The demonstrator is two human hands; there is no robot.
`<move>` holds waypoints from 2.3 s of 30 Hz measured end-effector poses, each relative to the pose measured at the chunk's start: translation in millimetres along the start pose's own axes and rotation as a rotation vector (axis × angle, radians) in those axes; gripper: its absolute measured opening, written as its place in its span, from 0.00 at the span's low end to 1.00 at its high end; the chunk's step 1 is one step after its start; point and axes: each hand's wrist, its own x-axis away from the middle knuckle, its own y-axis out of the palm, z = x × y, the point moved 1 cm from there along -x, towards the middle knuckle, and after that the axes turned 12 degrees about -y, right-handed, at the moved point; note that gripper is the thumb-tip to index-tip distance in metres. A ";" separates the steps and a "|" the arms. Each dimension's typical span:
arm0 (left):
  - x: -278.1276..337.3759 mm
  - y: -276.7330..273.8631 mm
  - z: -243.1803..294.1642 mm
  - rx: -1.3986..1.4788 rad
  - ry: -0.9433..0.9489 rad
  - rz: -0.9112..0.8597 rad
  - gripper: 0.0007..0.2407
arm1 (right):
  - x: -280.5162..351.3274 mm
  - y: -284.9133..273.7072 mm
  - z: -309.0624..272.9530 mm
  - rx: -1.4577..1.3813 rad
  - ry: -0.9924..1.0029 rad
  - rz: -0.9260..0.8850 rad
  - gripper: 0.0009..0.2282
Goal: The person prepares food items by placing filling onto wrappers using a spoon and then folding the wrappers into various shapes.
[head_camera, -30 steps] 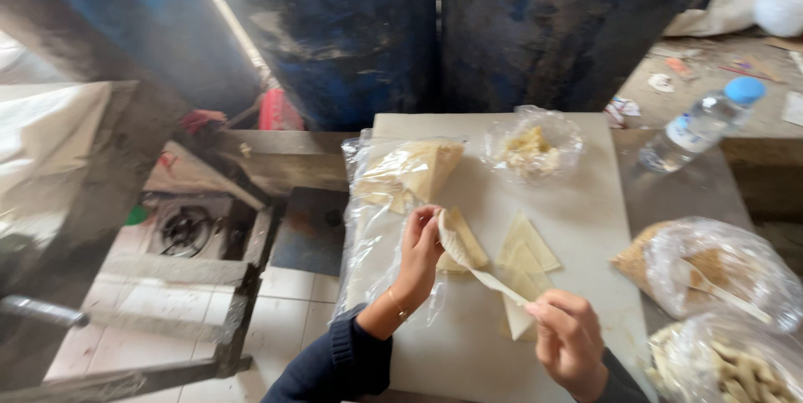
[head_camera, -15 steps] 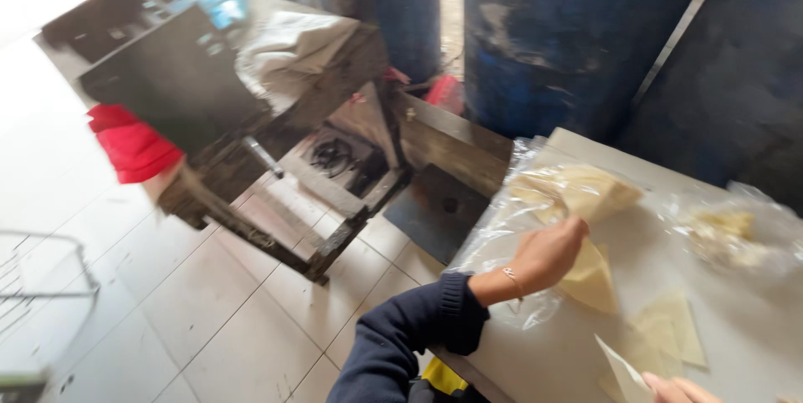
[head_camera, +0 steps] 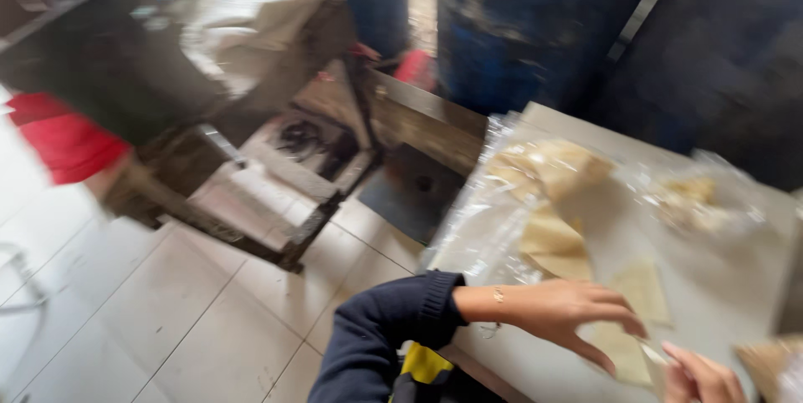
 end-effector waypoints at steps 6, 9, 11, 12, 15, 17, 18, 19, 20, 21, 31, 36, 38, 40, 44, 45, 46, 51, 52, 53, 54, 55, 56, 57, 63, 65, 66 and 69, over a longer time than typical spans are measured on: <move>-6.8 2.9 2.4 -0.045 -0.074 0.130 0.04 | -39.8 -10.9 -48.0 -0.244 0.244 -0.033 0.07; -11.8 -8.1 14.7 -0.175 0.020 0.196 0.05 | -55.3 -15.9 -61.9 -0.186 0.066 -0.010 0.07; -15.6 -12.4 20.9 -0.302 0.137 0.216 0.06 | -54.6 -20.1 -65.4 -0.005 -0.061 -0.007 0.07; -16.3 -12.4 22.9 -0.355 0.187 0.205 0.07 | -53.3 -21.8 -63.9 -0.019 -0.075 -0.056 0.08; -13.7 -3.1 25.0 -0.412 0.248 0.103 0.07 | -44.7 -23.6 -56.4 -0.036 -0.070 -0.215 0.13; -8.0 6.1 23.6 -0.433 0.260 0.011 0.07 | -33.6 -26.2 -53.5 -0.012 -0.002 -0.324 0.14; -4.4 11.3 22.7 -0.452 0.264 -0.032 0.07 | -28.0 -28.1 -52.0 -0.018 0.009 -0.357 0.16; -0.6 17.3 21.8 -0.470 0.269 -0.076 0.07 | -22.1 -30.3 -50.7 -0.025 0.019 -0.389 0.17; 3.8 23.8 20.6 -0.481 0.252 -0.140 0.06 | -16.5 -31.8 -49.4 -0.034 0.031 -0.423 0.19; 7.4 30.1 18.9 -0.491 0.235 -0.204 0.05 | -12.4 -33.0 -47.3 -0.009 0.009 -0.432 0.18; 11.1 35.7 8.4 -0.362 0.279 -0.312 0.09 | 4.7 -38.1 -46.5 0.131 -0.113 -0.456 0.15; 7.6 32.5 3.4 -0.364 0.192 -0.263 0.08 | 13.7 -35.2 -43.1 0.205 -0.155 -0.441 0.12; 4.6 32.1 0.5 -0.418 0.111 -0.158 0.07 | 18.8 -31.7 -40.0 0.228 -0.166 -0.426 0.09; 0.7 29.0 -3.5 -0.471 0.020 -0.016 0.06 | 22.4 -30.8 -37.7 0.294 -0.200 -0.423 0.10; -3.0 25.3 -10.0 -0.560 -0.114 0.070 0.07 | 25.6 -32.7 -36.7 0.328 -0.184 -0.356 0.10; -3.8 25.5 -11.5 -0.582 -0.132 0.060 0.07 | 25.8 -33.2 -36.5 0.323 -0.197 -0.363 0.10; -3.9 25.9 -12.4 -0.605 -0.150 0.048 0.07 | 26.9 -33.8 -36.9 0.317 -0.209 -0.368 0.09; -4.4 34.0 -12.0 -0.586 -0.170 0.043 0.08 | 32.8 -33.8 -38.4 0.297 -0.190 -0.386 0.09; -5.6 34.9 -12.9 -0.590 -0.165 0.041 0.08 | 32.1 -34.3 -37.0 0.295 -0.203 -0.374 0.09; -5.7 35.5 -13.6 -0.576 -0.171 0.038 0.07 | 31.9 -34.7 -36.7 0.293 -0.217 -0.362 0.09; -6.4 36.6 -14.5 -0.563 -0.177 0.041 0.07 | 31.8 -35.9 -36.1 0.292 -0.215 -0.360 0.09; -6.7 37.7 -15.4 -0.550 -0.184 0.044 0.08 | 32.0 -37.4 -36.0 0.291 -0.213 -0.358 0.09; -7.3 38.8 -16.5 -0.538 -0.194 0.042 0.08 | 31.9 -38.1 -35.7 0.288 -0.213 -0.356 0.09; -8.5 40.6 -17.6 -0.526 -0.203 0.041 0.08 | 32.0 -39.3 -35.7 0.283 -0.208 -0.359 0.09; -10.8 45.4 -19.2 -0.536 -0.217 0.038 0.07 | 36.2 -41.3 -36.7 0.254 -0.177 -0.373 0.08; -11.3 45.2 -18.1 -0.531 -0.209 0.047 0.08 | 38.5 -41.5 -36.4 0.243 -0.176 -0.367 0.09; -11.4 44.1 -17.7 -0.523 -0.202 0.057 0.08 | 39.4 -40.7 -36.0 0.246 -0.181 -0.374 0.09; -10.6 37.7 -17.2 -0.524 -0.209 0.072 0.05 | 43.0 -37.2 -34.8 0.259 -0.186 -0.388 0.10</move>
